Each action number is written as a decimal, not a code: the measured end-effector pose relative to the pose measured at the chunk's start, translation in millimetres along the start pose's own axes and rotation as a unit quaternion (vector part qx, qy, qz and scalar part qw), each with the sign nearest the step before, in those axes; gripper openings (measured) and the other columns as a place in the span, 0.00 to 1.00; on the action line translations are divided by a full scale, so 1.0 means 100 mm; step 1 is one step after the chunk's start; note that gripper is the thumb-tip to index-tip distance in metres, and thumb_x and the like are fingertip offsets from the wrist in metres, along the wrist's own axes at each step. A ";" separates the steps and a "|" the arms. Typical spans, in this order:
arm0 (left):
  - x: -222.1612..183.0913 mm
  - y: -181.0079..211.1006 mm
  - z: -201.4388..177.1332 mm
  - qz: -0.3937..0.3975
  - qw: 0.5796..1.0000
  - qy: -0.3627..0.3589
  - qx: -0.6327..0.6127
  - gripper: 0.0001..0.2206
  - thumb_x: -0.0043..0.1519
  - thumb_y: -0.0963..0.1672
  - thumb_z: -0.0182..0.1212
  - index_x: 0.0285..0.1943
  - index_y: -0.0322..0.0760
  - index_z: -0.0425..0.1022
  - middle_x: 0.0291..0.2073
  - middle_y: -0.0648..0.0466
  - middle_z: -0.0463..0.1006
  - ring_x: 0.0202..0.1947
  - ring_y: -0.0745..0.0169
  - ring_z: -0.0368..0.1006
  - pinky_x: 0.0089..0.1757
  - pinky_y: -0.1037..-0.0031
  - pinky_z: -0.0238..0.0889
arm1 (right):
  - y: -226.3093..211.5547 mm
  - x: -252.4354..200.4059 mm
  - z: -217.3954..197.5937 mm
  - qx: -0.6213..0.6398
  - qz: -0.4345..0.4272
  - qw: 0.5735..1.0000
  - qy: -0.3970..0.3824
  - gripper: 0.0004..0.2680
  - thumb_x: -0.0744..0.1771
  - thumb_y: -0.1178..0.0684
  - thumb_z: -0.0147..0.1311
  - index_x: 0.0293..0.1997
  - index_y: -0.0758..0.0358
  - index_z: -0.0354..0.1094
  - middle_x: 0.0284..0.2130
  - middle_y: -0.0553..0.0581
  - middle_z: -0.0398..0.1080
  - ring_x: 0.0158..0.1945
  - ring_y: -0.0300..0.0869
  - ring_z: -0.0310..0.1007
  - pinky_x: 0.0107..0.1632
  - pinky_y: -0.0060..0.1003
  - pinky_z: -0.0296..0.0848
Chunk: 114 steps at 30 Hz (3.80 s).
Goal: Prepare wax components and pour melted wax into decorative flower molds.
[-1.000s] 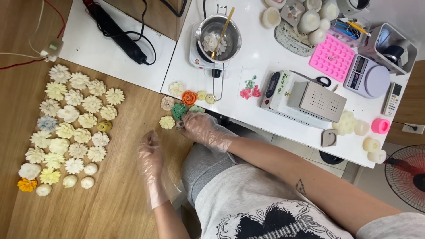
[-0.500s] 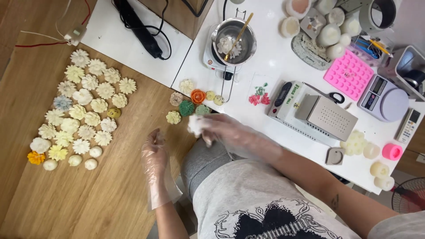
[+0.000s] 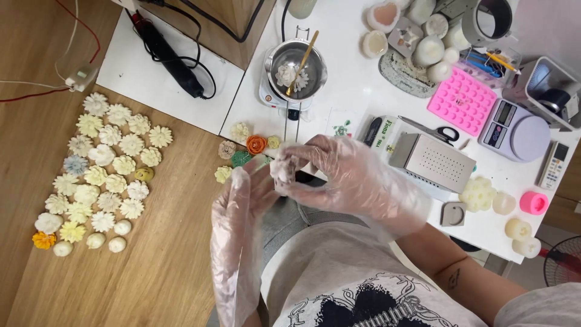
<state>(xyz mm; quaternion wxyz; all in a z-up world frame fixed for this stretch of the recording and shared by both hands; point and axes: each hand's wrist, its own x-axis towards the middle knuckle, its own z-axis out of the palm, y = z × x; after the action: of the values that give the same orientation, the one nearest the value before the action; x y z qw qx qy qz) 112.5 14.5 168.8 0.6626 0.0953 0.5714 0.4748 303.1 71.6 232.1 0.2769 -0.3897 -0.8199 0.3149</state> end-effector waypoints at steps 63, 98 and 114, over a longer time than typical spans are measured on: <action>0.43 -0.37 -0.16 0.021 0.975 -0.147 -0.164 0.20 0.66 0.46 0.58 0.61 0.24 0.69 0.49 0.39 0.80 0.49 0.48 0.80 0.44 0.69 0.79 | 1.68 0.27 -0.35 0.621 0.250 0.726 0.159 0.14 0.69 0.58 0.57 0.61 0.74 0.63 0.41 0.63 0.74 0.39 0.44 0.80 0.48 0.39 0.85; 0.43 -0.30 0.07 0.041 0.962 -0.227 -0.145 0.39 0.63 0.57 0.60 0.73 0.22 0.57 0.61 0.36 0.73 0.56 0.43 0.76 0.53 0.60 0.74 | 0.51 0.16 0.02 0.131 0.067 0.989 0.008 0.04 0.69 0.58 0.62 0.47 0.61 0.75 0.50 0.56 0.78 0.55 0.41 0.80 0.60 0.38 0.81; 1.05 -0.79 -0.05 0.010 0.931 -0.234 -0.281 0.39 0.64 0.57 0.54 0.80 0.40 0.43 0.72 0.40 0.58 0.68 0.43 0.64 0.64 0.56 0.63 | 1.34 -0.32 0.70 -0.089 -0.120 0.976 0.156 0.14 0.69 0.62 0.63 0.60 0.59 0.65 0.52 0.60 0.77 0.46 0.39 0.84 0.40 0.27 0.79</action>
<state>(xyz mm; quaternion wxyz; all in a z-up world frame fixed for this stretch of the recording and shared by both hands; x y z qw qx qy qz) 138.6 48.0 43.9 0.7723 0.0197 0.2427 0.5867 334.0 91.3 81.6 0.4013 -0.3555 -0.8323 0.1409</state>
